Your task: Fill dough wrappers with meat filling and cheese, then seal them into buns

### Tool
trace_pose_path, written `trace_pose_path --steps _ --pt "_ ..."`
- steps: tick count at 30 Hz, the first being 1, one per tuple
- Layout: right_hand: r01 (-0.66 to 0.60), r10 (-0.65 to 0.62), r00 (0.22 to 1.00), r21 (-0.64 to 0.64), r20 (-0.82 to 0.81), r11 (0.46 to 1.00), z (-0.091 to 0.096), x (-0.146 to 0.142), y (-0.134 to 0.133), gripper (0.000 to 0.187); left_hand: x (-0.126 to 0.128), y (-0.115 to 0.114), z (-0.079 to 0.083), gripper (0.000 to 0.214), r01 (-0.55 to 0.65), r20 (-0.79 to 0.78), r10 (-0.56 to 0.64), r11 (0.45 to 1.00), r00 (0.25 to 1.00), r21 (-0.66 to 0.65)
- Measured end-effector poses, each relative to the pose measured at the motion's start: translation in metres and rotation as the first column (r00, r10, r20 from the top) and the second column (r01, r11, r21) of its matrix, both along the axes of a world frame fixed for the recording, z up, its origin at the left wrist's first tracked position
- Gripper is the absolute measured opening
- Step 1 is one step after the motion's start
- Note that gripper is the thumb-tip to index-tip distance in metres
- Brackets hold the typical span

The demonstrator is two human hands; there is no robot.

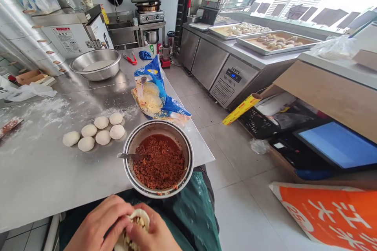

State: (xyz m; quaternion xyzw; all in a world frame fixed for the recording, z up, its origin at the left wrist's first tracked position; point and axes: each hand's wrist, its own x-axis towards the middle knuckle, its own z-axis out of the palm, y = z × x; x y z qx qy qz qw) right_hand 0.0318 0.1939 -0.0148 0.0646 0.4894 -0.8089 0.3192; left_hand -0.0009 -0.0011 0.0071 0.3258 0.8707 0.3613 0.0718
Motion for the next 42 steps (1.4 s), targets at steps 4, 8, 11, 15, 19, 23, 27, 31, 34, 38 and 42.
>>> trace_pose_path --steps 4,8,11,15,19,23,27,31,34,38,42 --pt "-0.094 0.098 0.995 0.121 -0.027 0.988 0.005 -0.006 0.001 0.049 -0.002 0.001 -0.002 0.018 0.052 -0.071 -0.055 0.998 0.996 -0.047" --pt "-0.181 0.183 0.983 0.273 0.018 0.945 0.015 -0.012 0.002 0.029 -0.001 0.002 -0.004 0.018 0.079 -0.15 -0.089 0.994 0.985 -0.068" --pt "-0.213 0.233 0.972 0.331 -0.023 0.919 0.019 -0.015 0.002 0.02 0.0 0.002 -0.009 0.024 0.124 -0.187 -0.148 0.983 0.971 -0.136" --pt "-0.256 0.277 0.961 0.401 0.004 0.879 0.02 -0.018 0.004 0.017 0.002 0.003 -0.014 0.022 0.111 -0.211 -0.144 0.981 0.967 -0.159" --pt "-0.283 0.318 0.947 0.385 -0.029 0.878 0.02 -0.023 0.008 0.018 0.001 0.009 -0.015 0.027 0.094 -0.336 -0.135 0.986 0.932 -0.136" --pt "-0.305 0.322 0.947 0.272 -0.021 0.913 0.019 -0.024 0.013 0.015 -0.002 0.006 -0.012 0.029 0.076 -0.289 -0.107 0.99 0.951 -0.118" --pt "-0.096 0.097 0.993 -0.022 0.074 0.995 0.01 -0.015 0.013 0.042 -0.002 -0.001 -0.011 0.02 -0.059 -0.133 0.049 0.996 0.99 -0.07" --pt "0.016 -0.009 0.995 -0.072 0.096 0.997 0.004 -0.007 0.005 0.044 0.0 0.0 -0.012 0.028 -0.034 -0.136 0.029 0.999 0.99 -0.038" --pt "0.012 -0.009 0.994 -0.029 0.105 0.999 0.003 -0.007 0.0 0.047 0.001 0.003 -0.014 0.021 -0.045 -0.153 0.037 0.998 0.988 -0.043" --pt "-0.013 0.009 0.996 0.054 0.085 0.998 0.004 -0.011 -0.004 0.04 0.001 0.005 -0.018 0.024 -0.034 -0.171 0.012 0.991 0.985 -0.131" --pt "-0.059 0.052 0.998 0.164 0.046 0.985 0.009 -0.014 -0.003 0.032 0.001 0.005 -0.022 0.026 0.027 -0.224 -0.061 0.988 0.973 -0.153"
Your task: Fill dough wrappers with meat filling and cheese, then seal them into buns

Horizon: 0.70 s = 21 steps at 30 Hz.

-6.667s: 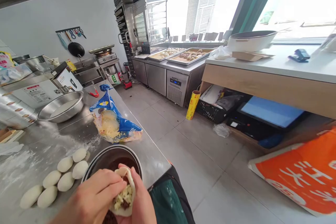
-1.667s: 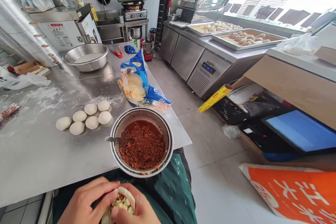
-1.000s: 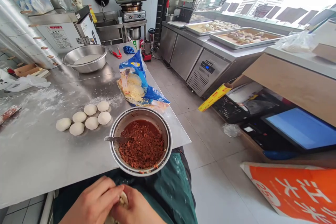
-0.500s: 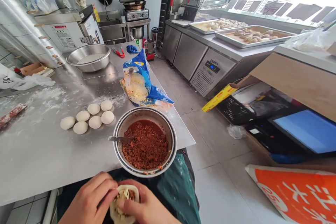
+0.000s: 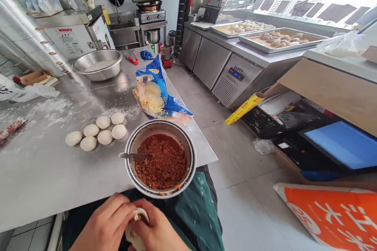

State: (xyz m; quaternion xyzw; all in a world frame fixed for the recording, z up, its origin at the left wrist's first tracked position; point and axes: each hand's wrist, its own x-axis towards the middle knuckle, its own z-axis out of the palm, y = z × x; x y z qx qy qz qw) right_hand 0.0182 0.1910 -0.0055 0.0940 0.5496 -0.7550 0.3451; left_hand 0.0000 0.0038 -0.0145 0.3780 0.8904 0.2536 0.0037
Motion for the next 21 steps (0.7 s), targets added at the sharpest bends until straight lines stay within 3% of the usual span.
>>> trace_pose_path --steps 3,7,9,14,17,21 --pt "-0.022 0.02 0.999 0.071 0.032 0.997 0.002 -0.001 0.001 0.034 0.001 0.001 -0.001 0.022 -0.007 -0.018 0.007 1.0 1.0 -0.012" --pt "-0.104 0.125 0.986 0.179 -0.111 0.978 -0.002 -0.001 0.004 0.012 0.002 0.001 -0.003 0.029 0.052 -0.049 -0.054 0.998 0.997 -0.041" --pt "-0.142 0.172 0.979 0.238 -0.111 0.961 -0.005 -0.001 0.006 0.009 0.003 0.002 -0.005 0.022 0.063 -0.053 -0.065 0.997 0.996 -0.036" --pt "-0.197 0.239 0.962 0.278 -0.129 0.94 -0.001 -0.007 0.012 0.006 0.005 0.006 -0.006 0.027 0.051 -0.145 -0.054 0.998 0.988 -0.024" --pt "-0.244 0.283 0.944 0.216 -0.172 0.945 0.007 -0.011 0.019 0.016 0.003 0.004 -0.006 0.032 0.055 -0.097 -0.055 0.998 0.994 -0.012" --pt "-0.148 0.141 0.987 -0.092 -0.079 0.985 0.005 -0.006 0.025 0.036 -0.001 -0.003 -0.005 0.022 -0.068 0.047 0.063 0.993 0.997 0.097"
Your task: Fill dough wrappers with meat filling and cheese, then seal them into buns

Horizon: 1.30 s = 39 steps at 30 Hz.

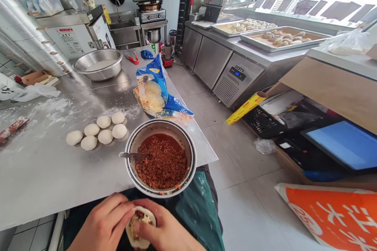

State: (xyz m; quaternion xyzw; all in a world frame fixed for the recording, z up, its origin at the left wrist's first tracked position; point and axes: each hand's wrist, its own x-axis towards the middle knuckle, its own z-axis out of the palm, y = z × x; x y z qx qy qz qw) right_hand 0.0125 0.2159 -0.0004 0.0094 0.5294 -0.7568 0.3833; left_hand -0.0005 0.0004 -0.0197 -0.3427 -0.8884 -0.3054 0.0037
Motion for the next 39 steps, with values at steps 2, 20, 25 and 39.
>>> trace_pose_path --steps 2,20,25,39 --pt "0.073 -0.066 0.994 -0.086 0.084 0.994 -0.006 0.006 -0.002 0.046 0.0 -0.003 0.0 0.021 -0.028 0.046 0.026 0.999 0.999 0.034" --pt "0.081 -0.083 0.996 0.136 0.008 0.987 -0.019 0.009 -0.018 0.023 0.003 0.009 -0.002 0.021 0.05 -0.086 -0.058 0.994 0.995 -0.097" --pt "0.044 -0.032 0.998 0.208 -0.063 0.977 -0.021 0.009 -0.017 0.012 0.003 0.016 -0.001 0.032 0.055 -0.177 -0.073 0.993 0.982 -0.101" --pt "0.055 -0.056 0.997 0.036 0.051 0.998 -0.01 0.004 0.0 0.037 -0.002 0.013 0.004 0.019 0.006 -0.076 -0.011 0.998 0.997 -0.065"
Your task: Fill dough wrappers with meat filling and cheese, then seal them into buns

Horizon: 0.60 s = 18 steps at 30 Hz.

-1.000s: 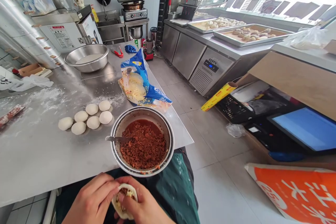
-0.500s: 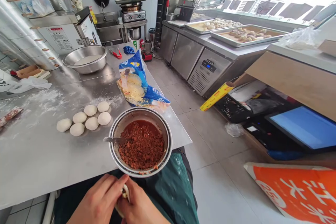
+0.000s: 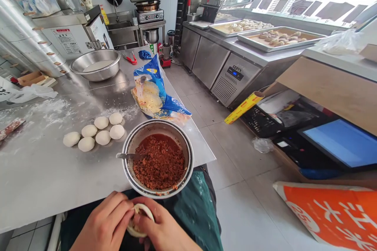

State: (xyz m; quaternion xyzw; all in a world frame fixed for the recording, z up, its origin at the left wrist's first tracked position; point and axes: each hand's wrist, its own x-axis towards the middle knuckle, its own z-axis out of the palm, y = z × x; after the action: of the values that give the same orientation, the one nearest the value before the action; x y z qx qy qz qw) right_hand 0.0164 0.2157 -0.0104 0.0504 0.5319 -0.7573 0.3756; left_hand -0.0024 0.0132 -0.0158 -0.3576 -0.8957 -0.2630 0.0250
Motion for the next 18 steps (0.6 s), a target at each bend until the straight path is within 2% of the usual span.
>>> trace_pose_path --steps 2,5,9,12,15,18 --pt "0.082 -0.084 0.996 -0.075 -0.027 0.994 -0.004 0.004 -0.005 0.039 0.0 -0.001 0.0 0.024 0.015 -0.011 -0.015 1.0 1.0 0.023" --pt "0.105 -0.109 0.993 -0.099 -0.033 0.989 -0.005 0.006 -0.011 0.039 0.001 -0.001 -0.001 0.022 0.021 -0.037 -0.02 0.999 0.999 0.034" --pt "0.106 -0.107 0.994 -0.055 -0.019 0.993 -0.003 0.004 -0.013 0.038 0.002 0.001 -0.003 0.021 0.009 -0.021 -0.009 1.0 1.0 -0.02" --pt "0.064 -0.06 0.994 0.037 -0.088 0.997 -0.001 0.003 -0.012 0.029 0.002 0.002 -0.004 0.038 0.05 -0.087 -0.052 0.998 0.995 -0.024" --pt "0.017 -0.01 0.998 0.106 -0.068 0.994 -0.001 0.003 -0.01 0.021 0.003 0.003 -0.005 0.027 0.057 -0.085 -0.058 0.998 0.995 -0.008" --pt "-0.018 0.022 0.999 0.139 -0.027 0.99 -0.001 0.002 -0.007 0.023 0.004 0.005 -0.005 0.021 0.048 -0.074 -0.051 0.998 0.996 -0.036"
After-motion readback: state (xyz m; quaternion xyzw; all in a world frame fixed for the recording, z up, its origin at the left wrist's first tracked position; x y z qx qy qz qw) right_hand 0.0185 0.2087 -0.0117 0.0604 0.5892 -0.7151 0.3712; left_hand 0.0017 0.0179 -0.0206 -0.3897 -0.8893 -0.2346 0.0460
